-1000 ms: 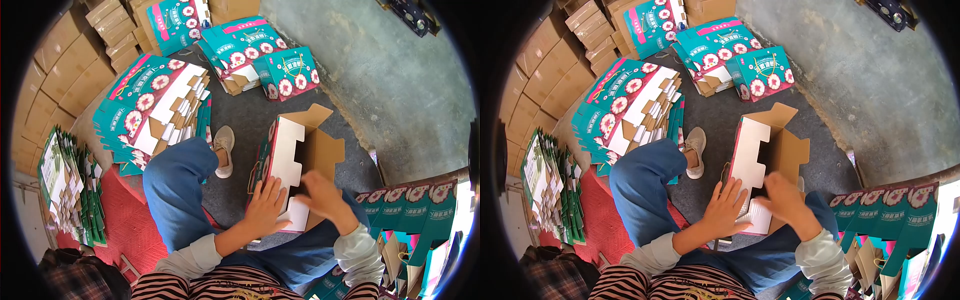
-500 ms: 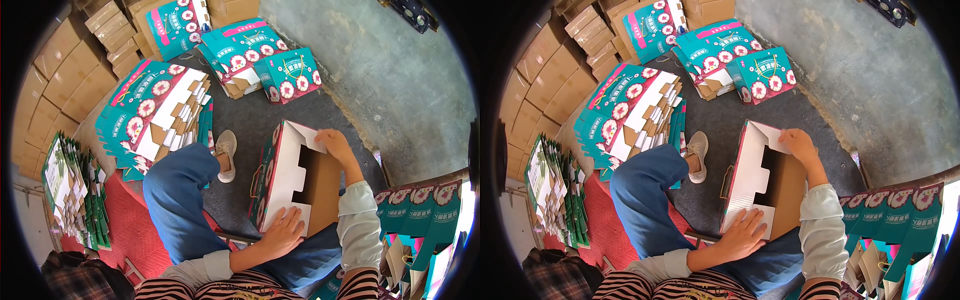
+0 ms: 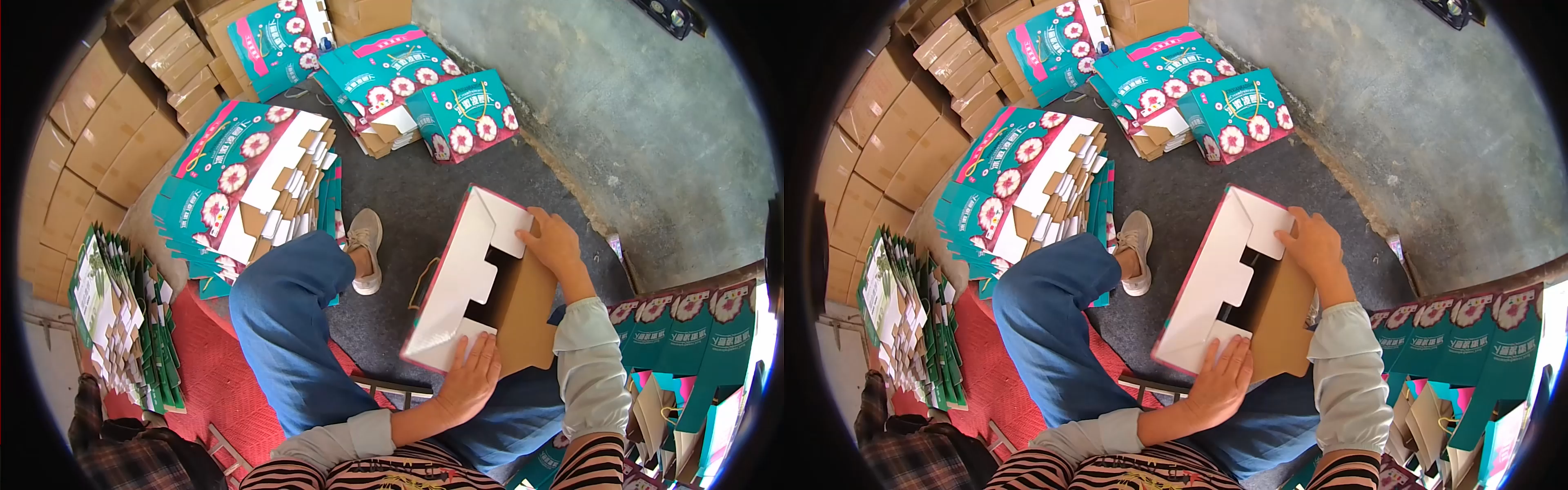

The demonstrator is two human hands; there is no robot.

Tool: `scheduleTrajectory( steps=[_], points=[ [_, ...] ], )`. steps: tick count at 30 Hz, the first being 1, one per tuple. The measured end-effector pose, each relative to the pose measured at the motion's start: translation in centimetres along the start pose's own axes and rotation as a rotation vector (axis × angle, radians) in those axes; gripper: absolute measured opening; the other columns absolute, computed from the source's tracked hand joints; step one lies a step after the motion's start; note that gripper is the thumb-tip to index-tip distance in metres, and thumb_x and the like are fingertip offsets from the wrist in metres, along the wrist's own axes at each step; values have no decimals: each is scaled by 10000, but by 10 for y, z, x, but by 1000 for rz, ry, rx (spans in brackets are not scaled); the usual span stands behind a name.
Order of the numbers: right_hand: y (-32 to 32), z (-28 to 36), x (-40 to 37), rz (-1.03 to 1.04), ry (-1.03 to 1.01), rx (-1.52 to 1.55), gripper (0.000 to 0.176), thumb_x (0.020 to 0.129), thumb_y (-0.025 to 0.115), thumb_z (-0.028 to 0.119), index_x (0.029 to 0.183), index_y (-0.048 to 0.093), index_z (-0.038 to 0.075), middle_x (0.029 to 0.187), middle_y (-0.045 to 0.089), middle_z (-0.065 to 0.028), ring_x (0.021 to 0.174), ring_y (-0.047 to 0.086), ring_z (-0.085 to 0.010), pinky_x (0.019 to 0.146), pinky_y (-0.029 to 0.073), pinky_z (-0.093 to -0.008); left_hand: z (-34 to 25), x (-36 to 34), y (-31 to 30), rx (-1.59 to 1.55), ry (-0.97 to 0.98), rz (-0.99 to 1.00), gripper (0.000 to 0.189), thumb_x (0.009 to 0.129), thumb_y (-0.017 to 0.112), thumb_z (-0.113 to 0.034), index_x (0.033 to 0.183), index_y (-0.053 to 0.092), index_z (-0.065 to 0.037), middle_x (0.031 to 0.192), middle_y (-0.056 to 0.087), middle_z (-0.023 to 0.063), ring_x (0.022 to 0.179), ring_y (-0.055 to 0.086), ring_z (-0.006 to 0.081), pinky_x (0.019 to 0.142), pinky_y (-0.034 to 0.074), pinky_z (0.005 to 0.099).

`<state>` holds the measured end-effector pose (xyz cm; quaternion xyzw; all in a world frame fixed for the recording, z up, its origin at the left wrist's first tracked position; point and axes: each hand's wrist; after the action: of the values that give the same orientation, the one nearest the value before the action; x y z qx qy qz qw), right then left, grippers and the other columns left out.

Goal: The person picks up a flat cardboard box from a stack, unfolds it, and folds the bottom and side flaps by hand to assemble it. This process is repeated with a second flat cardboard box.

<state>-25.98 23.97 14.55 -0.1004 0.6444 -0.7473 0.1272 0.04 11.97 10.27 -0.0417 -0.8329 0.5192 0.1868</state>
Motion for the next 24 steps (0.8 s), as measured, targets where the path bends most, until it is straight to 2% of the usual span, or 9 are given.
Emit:
scheduleTrajectory(
  steps=[4, 7, 10, 13, 14, 16, 19, 20, 24],
  points=[
    [-7, -35, -26, 40, 95, -86, 508, 801, 659, 400, 1212, 548, 122, 956, 652, -187, 910, 633, -362, 793, 500, -447, 24, -3, -18, -6, 36, 12, 384, 802, 531, -151, 1138, 550, 34, 1292, 508, 193, 1243, 463, 318, 1063, 303, 500],
    [-12, -55, -52, 122, 117, -68, 412, 825, 622, 385, 1083, 608, 64, 911, 666, -198, 886, 642, -359, 779, 496, -454, 45, -9, -38, -60, 78, 1, 344, 813, 521, -132, 1121, 557, 18, 1269, 527, 184, 1245, 467, 308, 1058, 317, 486],
    [-11, -79, -60, 246, 7, 125, 346, 846, 580, 358, 909, 644, 24, 834, 668, -198, 855, 650, -341, 746, 495, -428, 70, -16, -50, -28, 69, 14, 340, 811, 560, -130, 1118, 555, 15, 1240, 549, 180, 1180, 511, 314, 1017, 357, 476],
    [-41, -60, -55, 566, 294, 414, 327, 865, 533, 302, 790, 640, 2, 743, 645, -182, 801, 648, -331, 717, 491, -400, 82, -16, -51, -212, -163, -56, 417, 807, 621, -171, 1160, 532, 31, 1145, 582, 182, 1108, 539, 319, 968, 385, 448],
    [-37, -63, -56, 482, 240, 445, 300, 863, 534, 279, 816, 636, 1, 757, 642, -174, 802, 645, -326, 713, 491, -396, 88, -16, -43, -193, -153, -177, 515, 806, 673, -145, 1248, 478, 31, 1112, 577, 195, 1027, 555, 335, 908, 410, 438],
    [-29, -64, -58, 319, 123, 500, 253, 859, 535, 231, 868, 629, -3, 786, 637, -157, 802, 641, -315, 706, 491, -387, 90, -8, -33, -208, -230, -283, 606, 808, 683, -122, 1321, 399, 31, 1155, 567, 213, 997, 565, 333, 891, 421, 438],
    [-34, -42, -66, -142, -135, 377, 253, 832, 576, 164, 1025, 601, 3, 911, 628, -149, 856, 634, -310, 745, 498, -397, 89, 3, -26, -209, -253, -367, 729, 818, 662, -63, 1400, 241, 67, 1266, 509, 245, 1024, 566, 354, 868, 457, 432],
    [-37, -32, -68, -148, -197, 389, 317, 818, 599, 156, 1099, 566, 14, 974, 612, -155, 879, 630, -319, 760, 502, -399, 90, 4, -26, -201, -243, -383, 769, 823, 650, -39, 1421, 182, 85, 1311, 483, 256, 1044, 564, 365, 860, 471, 428],
    [-38, 5, -77, -185, -388, 301, 619, 782, 671, 156, 1339, 418, 59, 1167, 546, -180, 961, 608, -358, 822, 508, -400, 93, 7, -27, -228, -244, -413, 789, 809, 679, -68, 1418, 194, 58, 1323, 466, 287, 904, 603, 327, 824, 464, 437]
  ],
)
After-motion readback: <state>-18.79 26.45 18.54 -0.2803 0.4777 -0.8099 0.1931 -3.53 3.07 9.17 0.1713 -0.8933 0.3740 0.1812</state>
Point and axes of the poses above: each hand's wrist, its own x-axis towards the middle knuckle, its own y-axis out of the palm, z = x × y
